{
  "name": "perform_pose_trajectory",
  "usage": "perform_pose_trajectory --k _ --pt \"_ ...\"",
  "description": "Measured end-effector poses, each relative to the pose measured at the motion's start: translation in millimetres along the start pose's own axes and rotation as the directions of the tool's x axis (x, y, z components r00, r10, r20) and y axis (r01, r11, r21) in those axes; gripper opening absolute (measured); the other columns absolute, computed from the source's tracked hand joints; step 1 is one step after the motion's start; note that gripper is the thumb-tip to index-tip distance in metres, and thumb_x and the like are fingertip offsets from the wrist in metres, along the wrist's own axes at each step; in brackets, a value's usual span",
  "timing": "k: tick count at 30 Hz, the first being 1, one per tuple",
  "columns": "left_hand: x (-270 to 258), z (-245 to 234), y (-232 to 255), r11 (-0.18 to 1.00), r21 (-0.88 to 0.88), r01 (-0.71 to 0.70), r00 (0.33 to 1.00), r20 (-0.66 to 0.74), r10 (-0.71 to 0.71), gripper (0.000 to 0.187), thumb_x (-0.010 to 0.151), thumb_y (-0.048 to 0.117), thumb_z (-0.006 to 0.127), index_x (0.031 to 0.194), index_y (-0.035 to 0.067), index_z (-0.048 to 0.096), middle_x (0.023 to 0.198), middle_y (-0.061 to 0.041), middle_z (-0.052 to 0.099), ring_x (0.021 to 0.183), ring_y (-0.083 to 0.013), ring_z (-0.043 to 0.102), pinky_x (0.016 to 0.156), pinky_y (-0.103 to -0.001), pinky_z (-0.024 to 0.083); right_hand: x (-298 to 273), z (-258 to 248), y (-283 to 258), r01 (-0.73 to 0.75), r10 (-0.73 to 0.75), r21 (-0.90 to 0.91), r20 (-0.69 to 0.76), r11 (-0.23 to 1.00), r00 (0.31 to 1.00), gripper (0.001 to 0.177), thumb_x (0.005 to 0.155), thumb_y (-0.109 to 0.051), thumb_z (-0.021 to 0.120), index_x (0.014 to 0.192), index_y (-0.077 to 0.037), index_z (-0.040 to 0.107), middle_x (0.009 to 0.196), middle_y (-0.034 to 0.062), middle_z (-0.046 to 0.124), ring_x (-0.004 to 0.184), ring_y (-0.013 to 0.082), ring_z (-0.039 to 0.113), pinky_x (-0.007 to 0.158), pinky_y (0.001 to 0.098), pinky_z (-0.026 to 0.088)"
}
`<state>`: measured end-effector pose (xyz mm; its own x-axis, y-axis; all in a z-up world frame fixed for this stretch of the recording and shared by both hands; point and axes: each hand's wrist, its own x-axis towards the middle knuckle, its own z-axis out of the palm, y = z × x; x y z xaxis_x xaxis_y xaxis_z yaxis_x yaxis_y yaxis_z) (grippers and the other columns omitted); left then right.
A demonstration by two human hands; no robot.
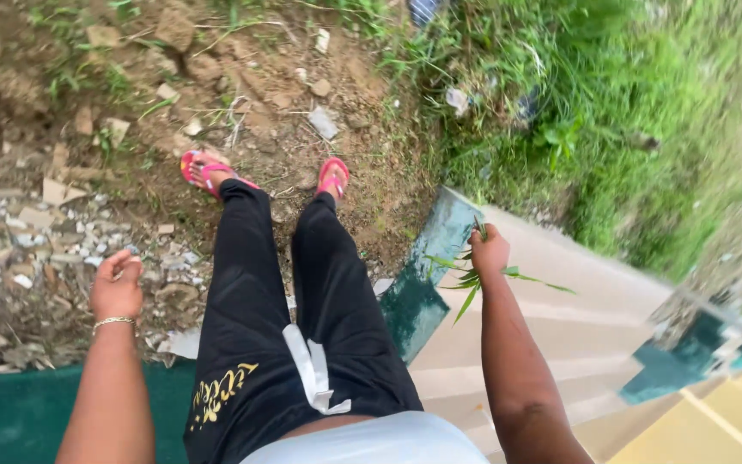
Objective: Pulling out weeds and grass from the ground in an outdoor area.
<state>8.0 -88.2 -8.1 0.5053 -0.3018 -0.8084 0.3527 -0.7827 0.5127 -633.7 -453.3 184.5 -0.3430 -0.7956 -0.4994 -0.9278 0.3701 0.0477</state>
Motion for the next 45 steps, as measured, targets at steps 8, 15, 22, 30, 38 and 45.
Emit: perform_pose_trajectory --k 8,15,22,30,38,45 --pt "-45.2 140.0 109.5 0.981 0.023 -0.193 0.962 0.203 0.185 0.034 0.107 0.009 0.069 0.139 0.005 0.061 0.120 -0.001 0.066 0.098 -0.0065 0.061 0.085 -0.021 0.050 66.3 -45.6 52.0 0.009 0.085 0.316 -0.281 0.949 0.956 0.015 0.100 -0.019 0.067 0.098 -0.005 0.070 0.077 0.0087 0.074 0.068 0.0180 0.069 0.064 0.0353 0.054" --pt "-77.7 215.1 32.0 0.988 -0.012 -0.151 0.987 0.055 0.151 0.028 0.104 0.007 0.069 0.131 0.004 0.064 0.111 0.001 0.065 0.093 -0.0080 0.064 0.081 -0.022 0.054 172.1 -153.1 125.6 0.329 -0.074 0.387 -0.545 0.861 0.835 0.011 0.104 -0.011 0.066 0.099 -0.002 0.064 0.081 0.0067 0.067 0.070 0.0148 0.065 0.063 0.0311 0.050" --pt "-134.7 375.3 121.7 0.803 0.406 -0.436 0.896 0.274 0.349 0.019 0.104 0.008 0.072 0.121 0.002 0.066 0.106 -0.004 0.066 0.093 -0.0130 0.062 0.084 -0.026 0.050 280.9 -250.3 160.1 0.434 0.063 0.555 -0.663 0.710 0.746 0.029 0.103 -0.016 0.072 0.127 -0.005 0.061 0.112 0.0089 0.066 0.099 0.0194 0.065 0.086 0.0373 0.053" --pt "-186.9 490.5 225.2 0.973 0.017 -0.231 0.897 0.391 0.206 0.035 0.102 0.011 0.069 0.136 0.009 0.061 0.118 0.001 0.065 0.099 -0.0085 0.061 0.080 -0.021 0.047 270.9 -221.2 127.5 0.132 0.276 0.760 -0.385 0.637 0.881 0.063 0.093 -0.019 0.070 0.151 -0.009 0.046 0.159 0.0139 0.042 0.141 0.0306 0.044 0.116 0.0525 0.039" --pt "-71.0 487.8 174.0 0.999 0.041 -0.019 0.966 0.258 0.008 0.021 0.103 0.016 0.070 0.117 0.002 0.067 0.107 -0.007 0.074 0.089 -0.0093 0.068 0.069 -0.020 0.049 239.2 -11.0 183.3 -0.131 0.397 0.889 -0.061 0.439 0.916 0.050 0.091 -0.020 0.076 0.135 -0.002 0.060 0.137 0.0164 0.062 0.128 0.0258 0.058 0.108 0.0372 0.046" --pt "-86.2 544.5 237.0 0.989 0.048 -0.141 0.906 0.409 0.109 0.025 0.097 0.007 0.072 0.120 0.000 0.068 0.100 0.000 0.068 0.079 -0.0046 0.058 0.064 -0.017 0.044 252.1 -40.3 169.6 -0.343 0.445 0.868 0.164 0.360 0.881 0.039 0.092 -0.025 0.072 0.127 -0.010 0.066 0.127 0.0073 0.070 0.115 0.0208 0.065 0.090 0.0327 0.051"
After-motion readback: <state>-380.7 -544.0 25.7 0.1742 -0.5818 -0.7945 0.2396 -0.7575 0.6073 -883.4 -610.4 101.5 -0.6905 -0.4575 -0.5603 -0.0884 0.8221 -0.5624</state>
